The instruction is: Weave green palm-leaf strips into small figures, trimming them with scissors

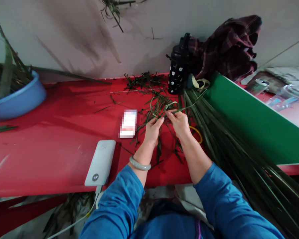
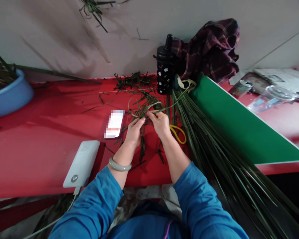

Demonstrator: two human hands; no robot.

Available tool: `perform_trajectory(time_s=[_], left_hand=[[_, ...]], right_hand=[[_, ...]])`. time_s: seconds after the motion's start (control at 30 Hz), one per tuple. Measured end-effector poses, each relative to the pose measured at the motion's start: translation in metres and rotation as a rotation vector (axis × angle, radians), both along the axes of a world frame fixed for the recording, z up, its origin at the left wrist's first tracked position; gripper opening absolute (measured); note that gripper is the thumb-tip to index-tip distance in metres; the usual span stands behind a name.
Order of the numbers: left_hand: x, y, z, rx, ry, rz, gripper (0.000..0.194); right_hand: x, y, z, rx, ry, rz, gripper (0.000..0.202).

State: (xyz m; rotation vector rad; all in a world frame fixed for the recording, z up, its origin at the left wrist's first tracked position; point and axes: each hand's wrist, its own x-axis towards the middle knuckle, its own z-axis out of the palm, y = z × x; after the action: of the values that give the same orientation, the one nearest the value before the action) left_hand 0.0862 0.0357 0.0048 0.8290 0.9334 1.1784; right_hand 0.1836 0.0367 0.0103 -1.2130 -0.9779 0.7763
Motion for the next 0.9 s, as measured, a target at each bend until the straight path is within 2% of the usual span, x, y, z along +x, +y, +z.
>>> perform_trajectory(time_s=[0.2,0.37,0.43,0.53,0.67,0.77,0.9], left_hand=[[0.001,-0.001,0.004,-0.053,-0.056,-0.037,0.034],[0.001,0.001,0.000,-0.020,0.022,-0.014,0.034],[0.000,0.003,-0.001,-0.001,0.031,0.005,0.035],[-0.002,0.003,-0.002,0.043,0.016,-0.002,0.034],[-0.001,0.000,-0.001,0.075,0.049,-0.037,0.034],[0.000,-0.001,-0.001,0.054,0.058,-0.002,0.036],[0.001,-0.001,-0.002,0.038,0.050,0.031,0.038]], right_hand=[[0.000,-0.001,0.004,-0.035,0.091,-0.077,0.018],[0.000,0.000,0.004,-0.064,0.177,-0.107,0.024],[-0.002,-0.001,0.004,-0.076,0.230,-0.075,0.025],[-0.006,-0.002,0.004,-0.101,0.265,0.046,0.026],[-0.006,-0.001,-0.002,-0.079,0.173,0.158,0.025],[-0.004,0.002,-0.009,-0.081,0.035,0.104,0.026],[-0.004,0.005,-0.011,-0.109,0.037,0.004,0.028]])
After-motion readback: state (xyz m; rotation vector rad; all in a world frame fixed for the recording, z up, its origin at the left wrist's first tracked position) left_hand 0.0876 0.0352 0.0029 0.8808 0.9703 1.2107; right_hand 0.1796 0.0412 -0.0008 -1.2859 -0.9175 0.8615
